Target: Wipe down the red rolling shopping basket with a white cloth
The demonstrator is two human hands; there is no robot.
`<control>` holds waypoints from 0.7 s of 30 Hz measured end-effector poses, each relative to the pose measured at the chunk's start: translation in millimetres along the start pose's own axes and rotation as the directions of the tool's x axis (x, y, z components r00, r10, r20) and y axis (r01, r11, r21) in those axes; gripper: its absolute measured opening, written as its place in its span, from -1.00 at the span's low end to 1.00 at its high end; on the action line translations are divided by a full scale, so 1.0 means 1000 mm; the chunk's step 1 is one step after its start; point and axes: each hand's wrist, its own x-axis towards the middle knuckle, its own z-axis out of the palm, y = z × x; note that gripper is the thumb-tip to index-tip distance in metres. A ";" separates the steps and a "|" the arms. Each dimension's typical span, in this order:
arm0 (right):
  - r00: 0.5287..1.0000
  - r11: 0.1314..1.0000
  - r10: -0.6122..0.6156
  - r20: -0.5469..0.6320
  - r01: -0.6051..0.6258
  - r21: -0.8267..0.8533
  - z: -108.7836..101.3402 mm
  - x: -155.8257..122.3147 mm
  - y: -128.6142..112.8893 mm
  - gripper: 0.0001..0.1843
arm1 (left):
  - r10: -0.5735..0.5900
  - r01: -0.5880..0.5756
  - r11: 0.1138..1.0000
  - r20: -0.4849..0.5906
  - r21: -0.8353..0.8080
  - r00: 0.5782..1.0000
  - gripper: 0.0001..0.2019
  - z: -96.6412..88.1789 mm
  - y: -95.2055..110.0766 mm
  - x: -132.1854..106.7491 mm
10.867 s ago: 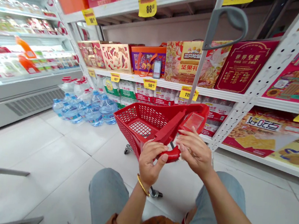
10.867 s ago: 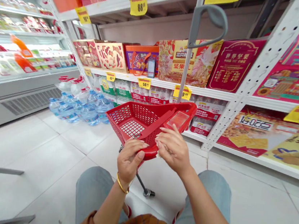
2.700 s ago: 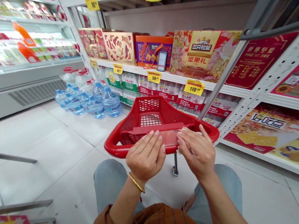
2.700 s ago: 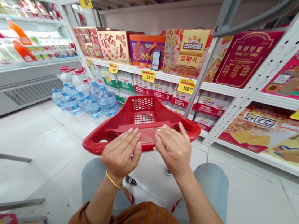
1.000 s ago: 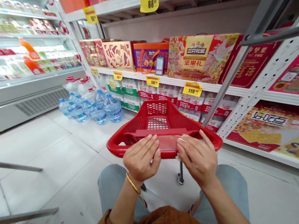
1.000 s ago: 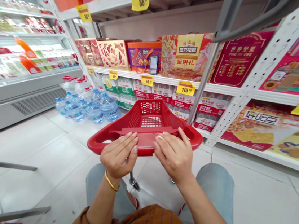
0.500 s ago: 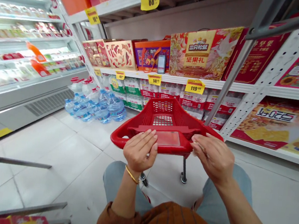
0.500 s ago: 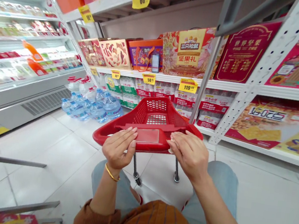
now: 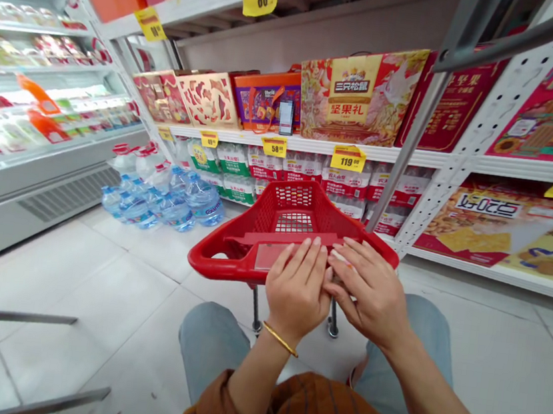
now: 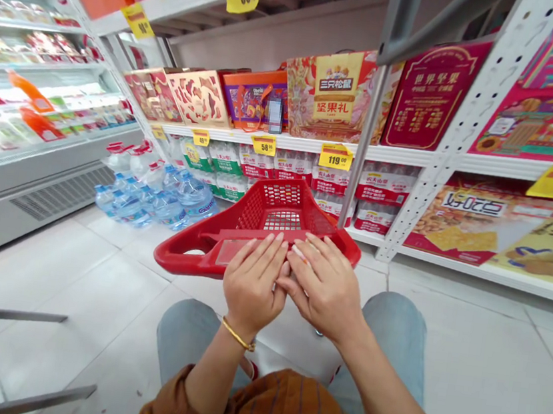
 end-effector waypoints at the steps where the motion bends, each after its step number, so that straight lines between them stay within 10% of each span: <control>1: 1.000 1.000 -0.027 0.010 0.027 0.007 0.000 -0.002 0.003 -0.63 | 0.007 -0.007 1.000 -0.001 0.007 1.000 -0.69 0.003 -0.001 -0.001; 10: 0.962 0.959 -0.273 -0.007 0.272 0.073 -0.001 -0.011 0.033 -0.60 | 0.123 -0.123 0.992 -0.027 0.022 0.992 -0.71 0.000 -0.015 -0.001; 21: 0.973 0.972 -0.210 -0.094 0.218 0.085 -0.006 -0.033 0.054 -0.58 | 0.129 -0.127 0.991 -0.065 0.034 0.990 -0.73 0.001 -0.018 -0.001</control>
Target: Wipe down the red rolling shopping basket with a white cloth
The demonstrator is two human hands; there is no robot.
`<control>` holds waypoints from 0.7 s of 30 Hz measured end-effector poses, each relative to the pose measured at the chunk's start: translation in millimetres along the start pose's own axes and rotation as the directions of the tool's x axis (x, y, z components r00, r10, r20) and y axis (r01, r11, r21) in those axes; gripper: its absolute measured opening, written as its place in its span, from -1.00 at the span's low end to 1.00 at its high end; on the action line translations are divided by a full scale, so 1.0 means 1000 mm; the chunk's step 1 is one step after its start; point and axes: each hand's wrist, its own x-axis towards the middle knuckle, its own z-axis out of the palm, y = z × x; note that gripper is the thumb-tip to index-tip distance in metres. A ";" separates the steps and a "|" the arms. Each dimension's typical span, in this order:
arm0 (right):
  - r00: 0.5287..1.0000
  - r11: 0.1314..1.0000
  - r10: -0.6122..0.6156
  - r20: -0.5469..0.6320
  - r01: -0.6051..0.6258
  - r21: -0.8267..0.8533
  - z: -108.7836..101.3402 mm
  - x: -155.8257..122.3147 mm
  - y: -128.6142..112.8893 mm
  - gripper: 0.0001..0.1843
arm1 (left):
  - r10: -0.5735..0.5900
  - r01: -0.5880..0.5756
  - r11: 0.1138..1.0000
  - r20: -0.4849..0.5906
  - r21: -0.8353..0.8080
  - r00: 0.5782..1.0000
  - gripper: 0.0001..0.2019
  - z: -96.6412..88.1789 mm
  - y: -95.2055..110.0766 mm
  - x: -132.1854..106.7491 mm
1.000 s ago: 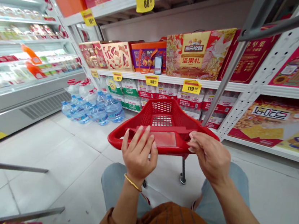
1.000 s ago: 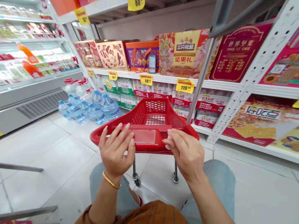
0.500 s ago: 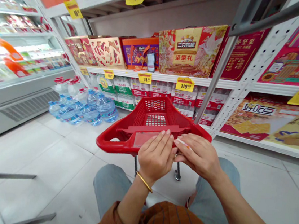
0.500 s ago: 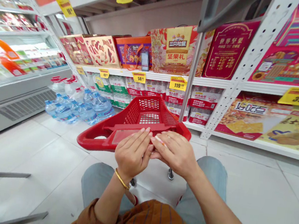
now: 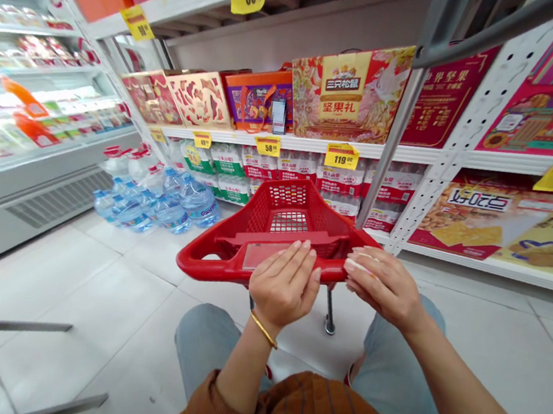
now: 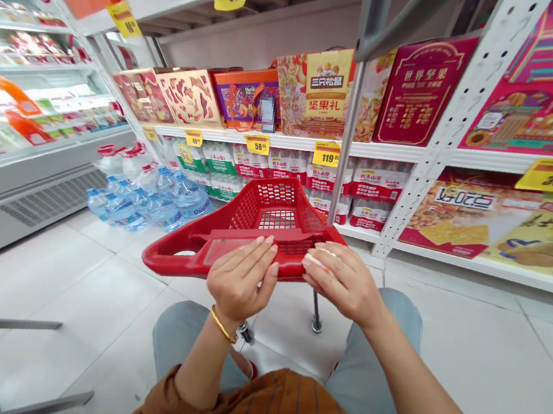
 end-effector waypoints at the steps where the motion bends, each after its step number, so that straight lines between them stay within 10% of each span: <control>1: 1.000 1.000 0.013 -0.009 -0.013 -0.005 -0.001 -0.001 0.002 -0.59 | 0.000 0.000 1.000 -0.006 0.001 1.000 -0.73 0.000 0.000 0.000; 10: 0.978 0.980 0.194 -0.080 -0.198 -0.034 0.007 0.029 -0.034 -0.64 | -0.025 0.024 0.999 -0.018 -0.028 1.000 -0.73 -0.001 0.002 -0.001; 21: 0.990 0.989 0.034 -0.135 -0.052 -0.135 0.016 0.019 -0.029 -0.80 | 0.006 -0.006 1.000 -0.005 -0.024 1.000 -0.72 -0.006 0.001 -0.003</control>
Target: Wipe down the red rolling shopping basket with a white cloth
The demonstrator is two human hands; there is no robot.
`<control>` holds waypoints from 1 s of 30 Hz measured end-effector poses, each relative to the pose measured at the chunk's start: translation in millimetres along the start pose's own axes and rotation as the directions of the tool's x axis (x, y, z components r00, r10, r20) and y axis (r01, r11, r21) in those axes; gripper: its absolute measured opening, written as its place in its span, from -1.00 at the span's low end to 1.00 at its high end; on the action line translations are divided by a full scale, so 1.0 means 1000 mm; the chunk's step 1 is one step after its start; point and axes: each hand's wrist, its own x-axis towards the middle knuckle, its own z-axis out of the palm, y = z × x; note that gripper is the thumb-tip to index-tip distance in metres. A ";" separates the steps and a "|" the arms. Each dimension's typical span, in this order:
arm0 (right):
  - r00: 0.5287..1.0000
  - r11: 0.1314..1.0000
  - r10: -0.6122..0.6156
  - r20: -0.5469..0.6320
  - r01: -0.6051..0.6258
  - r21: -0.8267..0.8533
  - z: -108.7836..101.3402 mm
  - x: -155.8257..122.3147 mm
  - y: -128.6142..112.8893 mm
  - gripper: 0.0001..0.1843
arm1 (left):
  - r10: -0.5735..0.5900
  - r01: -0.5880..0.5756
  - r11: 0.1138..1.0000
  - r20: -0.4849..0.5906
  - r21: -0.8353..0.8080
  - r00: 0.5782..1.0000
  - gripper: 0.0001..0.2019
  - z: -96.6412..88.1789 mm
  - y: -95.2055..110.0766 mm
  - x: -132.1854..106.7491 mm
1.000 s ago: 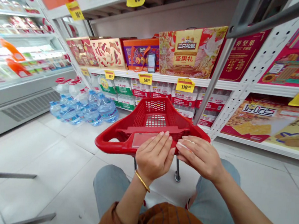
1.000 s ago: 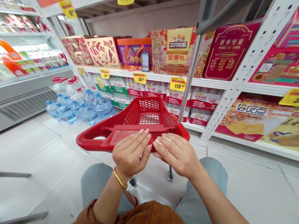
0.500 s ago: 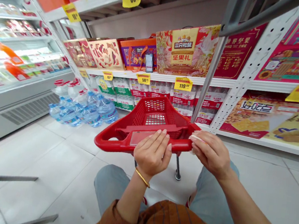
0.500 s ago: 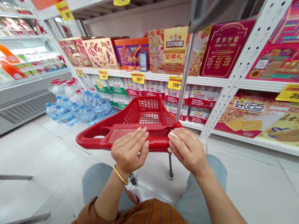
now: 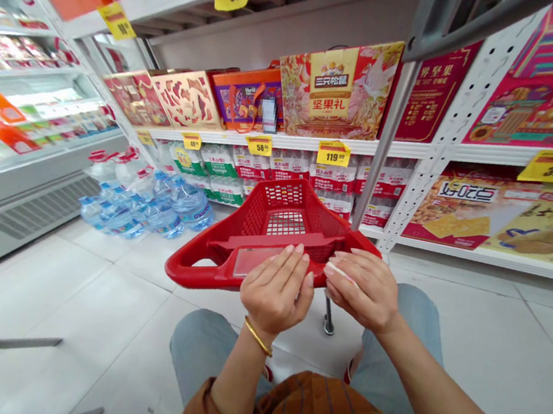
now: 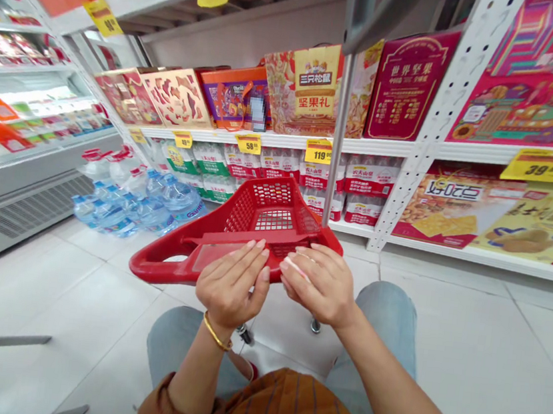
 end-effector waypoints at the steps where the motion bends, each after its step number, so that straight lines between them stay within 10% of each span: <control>1: 1.000 1.000 0.011 -0.004 -0.011 0.009 -0.002 -0.003 0.003 -0.79 | 0.003 -0.003 1.000 -0.003 0.002 1.000 -0.73 0.000 0.000 0.000; 14: 0.922 0.922 0.384 -0.054 -0.381 0.066 -0.012 -0.003 0.003 -0.75 | -0.010 0.010 1.000 -0.039 0.001 0.999 -0.72 0.002 0.002 0.000; 23: 0.990 0.990 0.130 0.062 -0.133 0.048 -0.002 0.016 -0.021 -0.76 | 0.021 -0.021 1.000 -0.013 -0.012 1.000 -0.71 -0.003 -0.002 -0.002; 30: 0.955 0.937 0.296 0.004 -0.291 0.193 -0.012 -0.002 0.007 -0.80 | 0.020 -0.020 1.000 -0.022 -0.012 1.000 -0.68 -0.002 -0.003 -0.004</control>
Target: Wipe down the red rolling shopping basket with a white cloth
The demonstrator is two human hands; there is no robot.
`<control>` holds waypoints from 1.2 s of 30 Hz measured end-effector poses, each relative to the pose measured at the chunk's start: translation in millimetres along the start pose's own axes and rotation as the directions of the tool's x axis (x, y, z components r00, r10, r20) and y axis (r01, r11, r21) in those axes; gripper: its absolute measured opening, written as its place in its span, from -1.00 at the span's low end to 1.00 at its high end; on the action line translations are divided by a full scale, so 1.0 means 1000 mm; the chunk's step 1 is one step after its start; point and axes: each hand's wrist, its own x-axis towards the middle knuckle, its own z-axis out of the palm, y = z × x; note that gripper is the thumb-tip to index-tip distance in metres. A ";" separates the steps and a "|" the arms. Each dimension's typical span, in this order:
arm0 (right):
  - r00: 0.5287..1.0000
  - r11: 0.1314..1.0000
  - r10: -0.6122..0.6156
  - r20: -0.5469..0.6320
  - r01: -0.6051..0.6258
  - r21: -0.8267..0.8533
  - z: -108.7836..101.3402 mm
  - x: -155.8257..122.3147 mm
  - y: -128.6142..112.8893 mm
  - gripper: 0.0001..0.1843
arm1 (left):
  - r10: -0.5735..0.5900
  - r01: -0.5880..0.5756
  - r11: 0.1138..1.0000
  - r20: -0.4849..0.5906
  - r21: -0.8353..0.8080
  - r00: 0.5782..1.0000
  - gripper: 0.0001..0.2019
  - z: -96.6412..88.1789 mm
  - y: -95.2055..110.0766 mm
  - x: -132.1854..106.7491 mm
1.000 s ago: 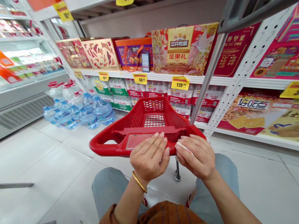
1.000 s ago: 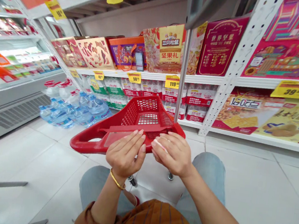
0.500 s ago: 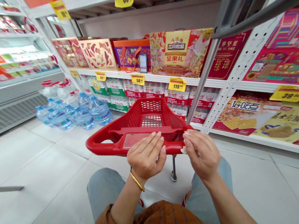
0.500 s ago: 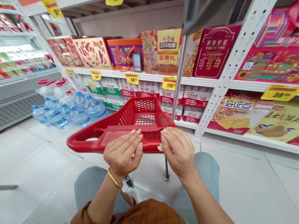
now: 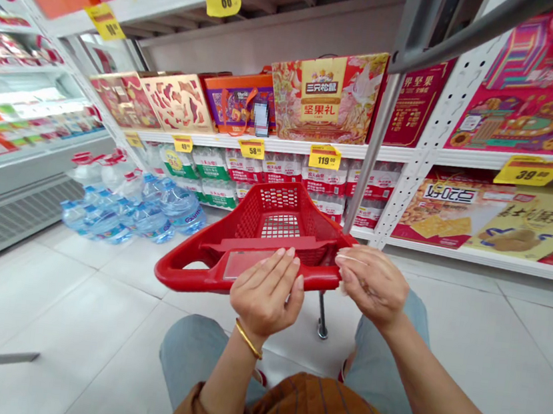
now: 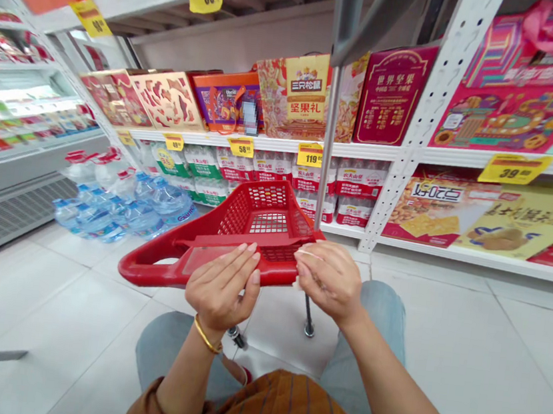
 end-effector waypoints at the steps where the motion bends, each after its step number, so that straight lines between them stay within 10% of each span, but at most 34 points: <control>1: 0.999 0.998 0.045 -0.016 -0.045 0.034 -0.002 -0.001 0.003 -0.81 | -0.005 0.005 1.000 -0.006 -0.004 1.000 -0.67 0.000 0.000 0.000; 8: 0.976 0.963 0.218 -0.002 -0.214 0.165 -0.006 -0.002 0.005 -0.85 | 0.003 -0.004 1.000 -0.038 -0.026 0.999 -0.69 -0.006 -0.007 0.001; 21: 0.996 0.991 0.086 0.008 -0.087 0.099 0.010 -0.002 -0.048 -0.79 | -0.023 0.019 0.992 -0.029 -0.124 0.999 -0.77 -0.027 -0.047 -0.011; 26: 0.998 0.991 0.033 0.047 -0.039 0.128 0.013 0.000 -0.052 -0.72 | -0.104 0.106 0.994 -0.065 0.037 0.992 -0.76 -0.026 -0.020 -0.004; 36: 1.000 0.960 -0.011 0.008 0.009 0.279 0.026 -0.008 -0.039 -0.73 | -0.253 0.256 0.948 0.041 -0.188 0.967 -0.72 -0.001 0.020 -0.011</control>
